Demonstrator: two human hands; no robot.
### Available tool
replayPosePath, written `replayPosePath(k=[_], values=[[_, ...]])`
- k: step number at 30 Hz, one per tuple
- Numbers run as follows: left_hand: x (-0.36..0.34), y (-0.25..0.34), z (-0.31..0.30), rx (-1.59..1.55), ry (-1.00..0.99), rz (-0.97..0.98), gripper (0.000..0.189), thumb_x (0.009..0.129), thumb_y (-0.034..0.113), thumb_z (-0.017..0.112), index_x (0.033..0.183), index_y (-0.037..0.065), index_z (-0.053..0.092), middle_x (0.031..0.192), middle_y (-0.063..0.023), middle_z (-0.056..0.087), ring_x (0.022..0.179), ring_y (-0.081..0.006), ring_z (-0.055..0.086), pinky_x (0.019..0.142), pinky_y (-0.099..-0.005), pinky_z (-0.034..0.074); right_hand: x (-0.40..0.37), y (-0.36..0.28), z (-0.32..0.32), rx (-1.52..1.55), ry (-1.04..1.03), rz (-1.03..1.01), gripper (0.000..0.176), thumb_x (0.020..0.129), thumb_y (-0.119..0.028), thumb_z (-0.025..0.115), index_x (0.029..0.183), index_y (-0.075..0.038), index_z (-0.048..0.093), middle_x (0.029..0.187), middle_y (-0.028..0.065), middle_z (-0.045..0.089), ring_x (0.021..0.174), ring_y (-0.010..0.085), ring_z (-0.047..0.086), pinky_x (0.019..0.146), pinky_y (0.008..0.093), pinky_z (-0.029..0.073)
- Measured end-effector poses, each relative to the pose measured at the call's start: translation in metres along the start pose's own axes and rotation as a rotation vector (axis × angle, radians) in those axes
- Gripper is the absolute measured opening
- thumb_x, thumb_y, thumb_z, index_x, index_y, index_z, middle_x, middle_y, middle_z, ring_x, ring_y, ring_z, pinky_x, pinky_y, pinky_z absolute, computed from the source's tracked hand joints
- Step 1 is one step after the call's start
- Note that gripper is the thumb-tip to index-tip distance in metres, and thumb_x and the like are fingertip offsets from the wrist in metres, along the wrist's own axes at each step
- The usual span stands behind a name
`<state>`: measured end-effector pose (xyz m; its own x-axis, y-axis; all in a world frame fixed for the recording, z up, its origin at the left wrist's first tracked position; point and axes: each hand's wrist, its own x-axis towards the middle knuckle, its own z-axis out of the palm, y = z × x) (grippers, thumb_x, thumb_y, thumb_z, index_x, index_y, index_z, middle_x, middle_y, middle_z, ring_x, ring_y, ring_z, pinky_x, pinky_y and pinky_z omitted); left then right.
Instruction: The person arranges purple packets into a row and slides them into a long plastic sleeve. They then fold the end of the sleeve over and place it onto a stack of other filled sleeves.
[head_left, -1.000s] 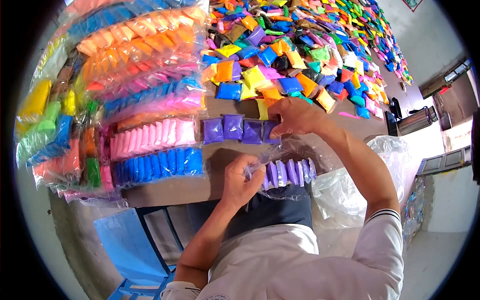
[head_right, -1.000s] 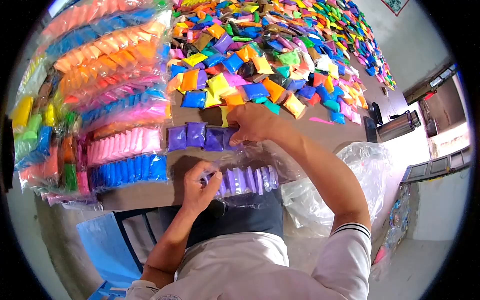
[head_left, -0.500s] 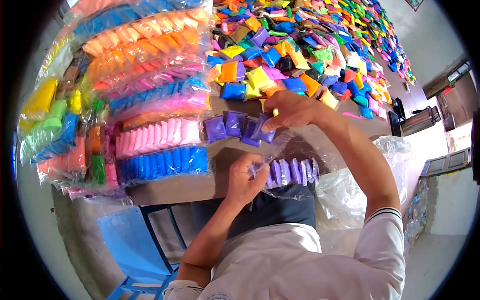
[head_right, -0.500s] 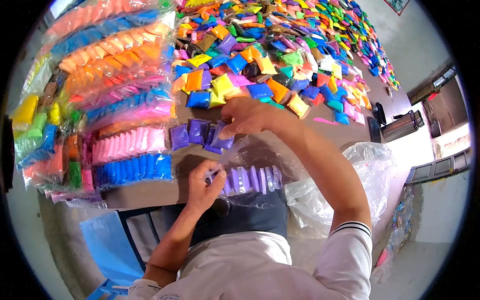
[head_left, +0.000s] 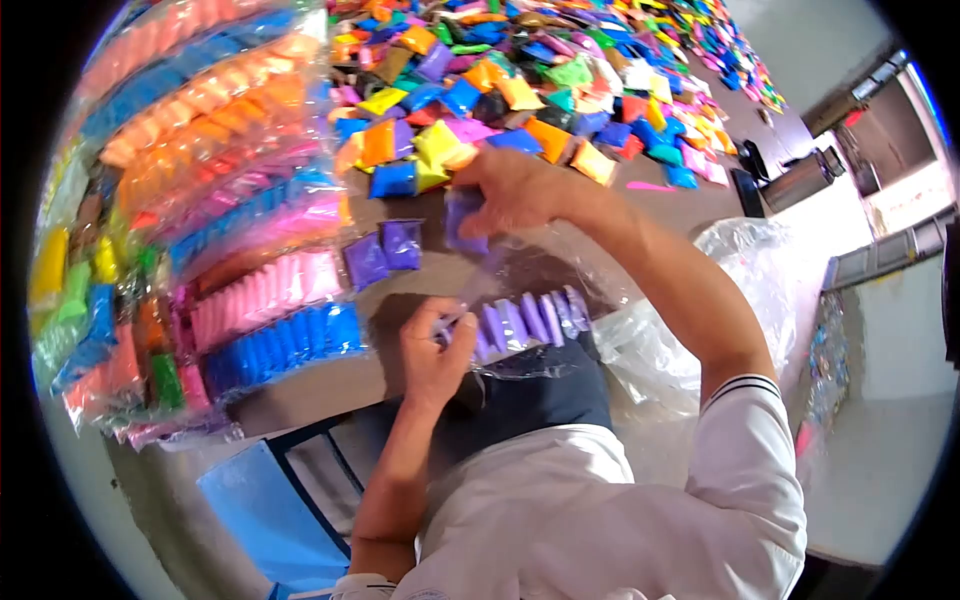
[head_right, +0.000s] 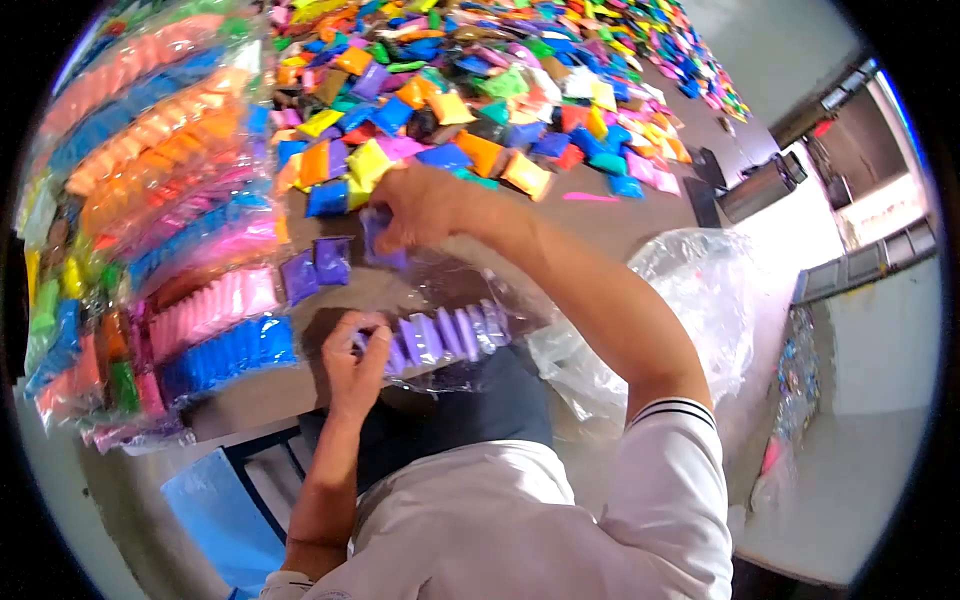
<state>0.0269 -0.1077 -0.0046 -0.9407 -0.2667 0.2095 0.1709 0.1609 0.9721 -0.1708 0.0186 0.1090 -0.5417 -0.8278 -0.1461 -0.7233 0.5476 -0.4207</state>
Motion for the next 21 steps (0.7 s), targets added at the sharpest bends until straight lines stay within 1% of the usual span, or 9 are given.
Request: replayPosePath(k=[3, 5, 7, 9, 11, 13, 14, 17, 21], values=[[-0.001, -0.005, -0.001, -0.005, -0.019, -0.016, 0.012, 0.083, 0.008, 0.068, 0.09, 0.0, 0.063, 0.081, -0.0043, 0.064, 0.075, -0.0107, 0.059, 0.068, -0.0274, 0.048, -0.054, -0.008, -0.044, 0.31, 0.272, 0.161, 0.049, 0.079, -0.028, 0.078, 0.115, 0.002, 0.062, 0.091, 0.0107, 0.066, 0.087, 0.0159, 0.061, 0.077, 0.0307, 0.051], [0.0, -0.003, -0.001, 0.027, 0.019, 0.009, 0.012, 0.083, 0.008, 0.067, 0.09, 0.0, 0.063, 0.081, -0.004, 0.064, 0.075, -0.0109, 0.059, 0.069, -0.0273, 0.048, -0.101, -0.012, -0.056, 0.499, 0.386, 0.165, 0.046, 0.082, -0.024, 0.078, 0.115, 0.002, 0.061, 0.096, 0.0046, 0.064, 0.089, 0.0112, 0.059, 0.077, 0.0289, 0.05], [0.001, 0.0, -0.001, 0.038, 0.002, 0.012, 0.011, 0.083, 0.008, 0.067, 0.09, 0.001, 0.063, 0.081, -0.0039, 0.064, 0.076, -0.0109, 0.059, 0.071, -0.0275, 0.048, -0.148, -0.014, -0.054, 0.768, 0.453, 0.135, 0.049, 0.077, -0.024, 0.083, 0.113, 0.001, 0.059, 0.102, 0.0043, 0.063, 0.09, 0.0109, 0.059, 0.078, 0.0286, 0.049], [0.0, 0.002, -0.001, 0.035, 0.001, -0.011, 0.011, 0.083, 0.008, 0.066, 0.09, 0.001, 0.063, 0.08, -0.0037, 0.064, 0.076, -0.0107, 0.058, 0.072, -0.0276, 0.048, -0.19, -0.024, -0.048, 0.814, 0.403, 0.119, 0.051, 0.071, -0.023, 0.087, 0.107, 0.0, 0.06, 0.098, 0.005, 0.063, 0.088, 0.0106, 0.059, 0.077, 0.0266, 0.048], [0.001, 0.002, -0.001, 0.039, -0.018, -0.019, 0.011, 0.083, 0.008, 0.066, 0.09, 0.001, 0.062, 0.08, -0.0033, 0.063, 0.076, -0.0106, 0.058, 0.072, -0.0276, 0.048, -0.213, -0.027, -0.029, 0.77, 0.267, 0.037, 0.049, 0.067, -0.022, 0.088, 0.103, -0.001, 0.062, 0.093, 0.0041, 0.063, 0.085, 0.0106, 0.059, 0.074, 0.025, 0.047], [0.001, 0.001, -0.001, 0.009, -0.001, -0.01, 0.01, 0.083, 0.008, 0.066, 0.089, 0.001, 0.062, 0.079, -0.003, 0.063, 0.075, -0.0105, 0.057, 0.071, -0.0275, 0.048, -0.22, -0.034, -0.005, 0.669, 0.202, 0.073, 0.037, 0.075, -0.013, 0.081, 0.103, -0.002, 0.06, 0.087, 0.0045, 0.062, 0.077, 0.0091, 0.057, 0.067, 0.0238, 0.045], [0.002, 0.001, -0.001, 0.013, -0.001, -0.009, 0.01, 0.083, 0.008, 0.066, 0.089, 0.001, 0.062, 0.079, -0.003, 0.063, 0.075, -0.0105, 0.057, 0.071, -0.0275, 0.048, -0.221, -0.042, 0.003, 0.639, 0.185, 0.25, 0.037, 0.074, -0.012, 0.08, 0.104, -0.002, 0.06, 0.082, 0.006, 0.063, 0.074, 0.0099, 0.058, 0.066, 0.0247, 0.046], [0.001, 0.003, -0.002, 0.025, -0.016, -0.004, 0.011, 0.083, 0.008, 0.066, 0.089, 0.0, 0.062, 0.08, -0.0032, 0.063, 0.076, -0.0104, 0.057, 0.071, -0.0276, 0.048, -0.206, -0.051, 0.025, 0.511, 0.373, 0.548, 0.035, 0.075, -0.016, 0.078, 0.102, -0.001, 0.062, 0.07, 0.0098, 0.066, 0.065, 0.0178, 0.066, 0.061, 0.0306, 0.05], [0.001, 0.002, -0.002, 0.023, -0.009, -0.015, 0.011, 0.084, 0.008, 0.066, 0.09, -0.001, 0.063, 0.082, -0.0037, 0.064, 0.078, -0.0104, 0.057, 0.073, -0.0271, 0.047, -0.195, -0.037, 0.061, 0.137, 0.607, 0.544, 0.034, 0.075, -0.022, 0.077, 0.099, -0.002, 0.062, 0.068, 0.0131, 0.067, 0.063, 0.0297, 0.068, 0.059, 0.0371, 0.052]])
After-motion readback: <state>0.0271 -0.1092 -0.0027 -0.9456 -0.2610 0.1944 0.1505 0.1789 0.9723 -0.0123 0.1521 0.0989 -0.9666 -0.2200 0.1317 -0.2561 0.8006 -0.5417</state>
